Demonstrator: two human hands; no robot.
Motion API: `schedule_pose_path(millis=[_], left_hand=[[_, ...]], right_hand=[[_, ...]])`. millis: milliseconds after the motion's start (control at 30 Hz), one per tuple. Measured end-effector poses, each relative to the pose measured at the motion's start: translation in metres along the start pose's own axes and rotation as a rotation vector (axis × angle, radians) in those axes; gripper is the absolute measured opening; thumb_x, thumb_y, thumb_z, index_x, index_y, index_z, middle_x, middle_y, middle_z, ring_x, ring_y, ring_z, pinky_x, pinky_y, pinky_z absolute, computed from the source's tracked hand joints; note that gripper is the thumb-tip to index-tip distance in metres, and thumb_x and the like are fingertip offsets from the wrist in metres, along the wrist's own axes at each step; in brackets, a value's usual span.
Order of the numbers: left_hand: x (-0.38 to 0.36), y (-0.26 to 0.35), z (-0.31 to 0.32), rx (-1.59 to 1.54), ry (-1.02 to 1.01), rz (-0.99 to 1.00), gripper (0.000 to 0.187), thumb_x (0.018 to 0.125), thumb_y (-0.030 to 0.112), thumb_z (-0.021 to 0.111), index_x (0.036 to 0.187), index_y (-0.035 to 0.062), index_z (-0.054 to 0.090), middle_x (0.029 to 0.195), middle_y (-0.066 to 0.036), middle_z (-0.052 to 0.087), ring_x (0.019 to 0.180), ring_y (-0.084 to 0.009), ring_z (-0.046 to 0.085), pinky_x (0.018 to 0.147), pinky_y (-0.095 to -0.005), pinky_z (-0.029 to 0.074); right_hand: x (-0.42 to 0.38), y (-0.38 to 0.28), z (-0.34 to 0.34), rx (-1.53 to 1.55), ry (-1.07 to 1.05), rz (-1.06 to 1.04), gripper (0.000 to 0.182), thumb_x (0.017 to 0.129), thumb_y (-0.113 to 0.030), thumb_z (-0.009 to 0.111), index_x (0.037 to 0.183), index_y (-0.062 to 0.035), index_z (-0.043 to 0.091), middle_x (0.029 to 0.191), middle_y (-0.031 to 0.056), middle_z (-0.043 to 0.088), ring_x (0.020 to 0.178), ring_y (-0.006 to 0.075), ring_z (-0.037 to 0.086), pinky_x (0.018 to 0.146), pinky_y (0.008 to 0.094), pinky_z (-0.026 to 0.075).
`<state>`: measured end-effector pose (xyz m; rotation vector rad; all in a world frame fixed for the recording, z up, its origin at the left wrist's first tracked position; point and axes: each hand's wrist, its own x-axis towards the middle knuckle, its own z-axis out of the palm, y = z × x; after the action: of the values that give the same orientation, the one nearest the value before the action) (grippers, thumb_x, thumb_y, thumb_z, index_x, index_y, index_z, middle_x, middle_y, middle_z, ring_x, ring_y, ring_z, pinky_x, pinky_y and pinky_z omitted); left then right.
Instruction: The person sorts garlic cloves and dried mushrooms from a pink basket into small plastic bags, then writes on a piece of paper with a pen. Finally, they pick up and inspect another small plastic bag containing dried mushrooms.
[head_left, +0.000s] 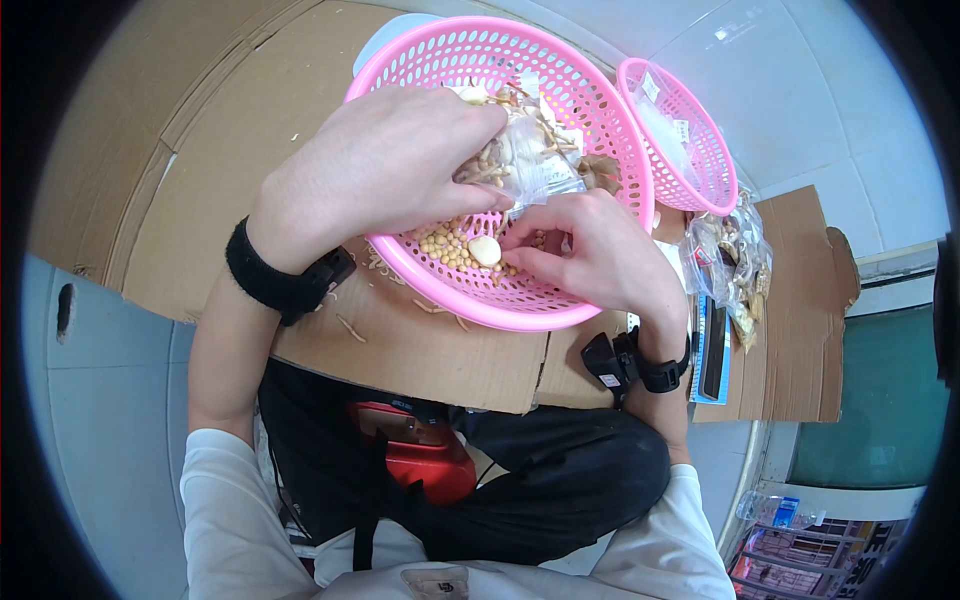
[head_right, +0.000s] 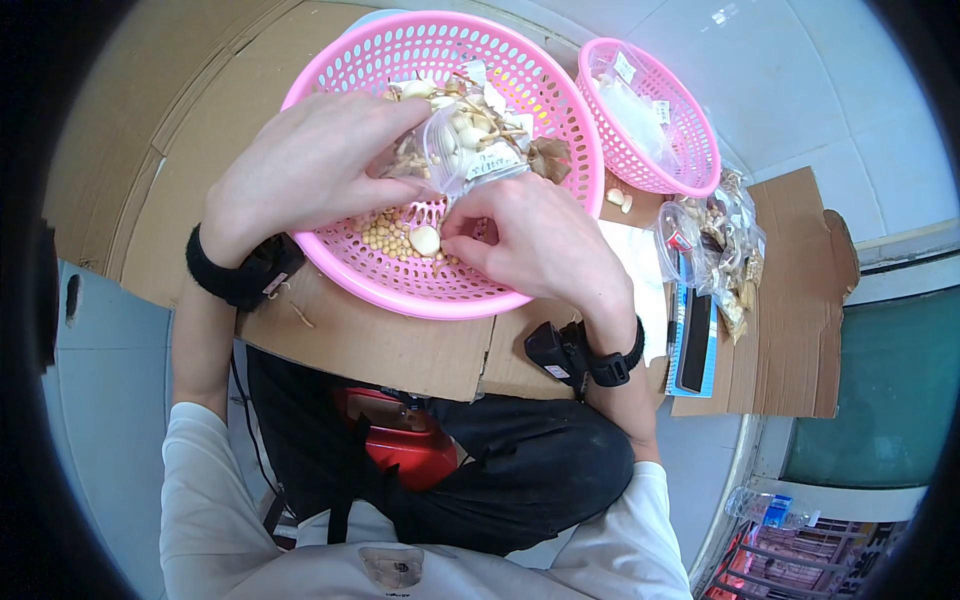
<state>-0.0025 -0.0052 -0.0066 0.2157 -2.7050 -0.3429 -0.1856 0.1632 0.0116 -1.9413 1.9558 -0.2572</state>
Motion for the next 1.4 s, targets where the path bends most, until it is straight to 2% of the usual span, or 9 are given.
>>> schedule_pose_path(millis=[200,600,800,1067,1400], left_hand=[[0.0,0.0,0.0,-0.005,-0.006,-0.002,0.048,0.087,0.032,0.078,0.121,0.0016,0.062,0.097,-0.019,0.07,0.095,-0.0387,0.068,0.082,-0.0507,0.052],[-0.001,0.002,-0.002,-0.01,0.009,-0.009,0.047,0.086,0.032,0.079,0.12,0.0024,0.062,0.095,-0.019,0.07,0.094,-0.0384,0.068,0.081,-0.0503,0.052],[0.0,0.0,0.0,-0.007,0.023,0.012,0.048,0.087,0.032,0.079,0.12,0.002,0.062,0.096,-0.019,0.07,0.095,-0.0389,0.068,0.081,-0.0506,0.052],[0.0,0.002,-0.001,-0.012,0.01,-0.001,0.048,0.087,0.032,0.079,0.12,0.0013,0.062,0.098,-0.019,0.07,0.096,-0.0394,0.068,0.082,-0.0506,0.053],[-0.001,0.003,-0.002,-0.009,0.016,-0.003,0.047,0.086,0.032,0.079,0.118,0.0019,0.063,0.094,-0.02,0.069,0.094,-0.0396,0.068,0.081,-0.0506,0.052]], right_hand=[[0.0,-0.008,-0.003,0.034,0.042,0.057,0.026,0.089,-0.021,0.075,0.107,-0.0026,0.078,0.09,0.0158,0.078,0.085,0.032,0.076,0.081,0.043,0.059],[-0.001,0.0,-0.001,0.027,-0.004,-0.014,0.023,0.089,-0.02,0.074,0.105,-0.0061,0.081,0.094,0.015,0.079,0.085,0.0316,0.076,0.082,0.0423,0.059],[-0.001,-0.006,-0.003,0.005,0.046,0.062,0.025,0.089,-0.02,0.073,0.109,-0.0084,0.081,0.095,0.0144,0.079,0.088,0.0315,0.076,0.084,0.0427,0.059],[-0.001,0.002,0.0,0.02,-0.02,0.002,0.019,0.086,-0.018,0.074,0.101,-0.0105,0.083,0.094,0.0107,0.08,0.085,0.0296,0.076,0.082,0.0417,0.06],[0.0,0.004,0.001,0.03,-0.022,-0.018,0.018,0.084,-0.018,0.075,0.097,-0.0097,0.083,0.091,0.0106,0.08,0.084,0.0289,0.076,0.081,0.0411,0.06]])
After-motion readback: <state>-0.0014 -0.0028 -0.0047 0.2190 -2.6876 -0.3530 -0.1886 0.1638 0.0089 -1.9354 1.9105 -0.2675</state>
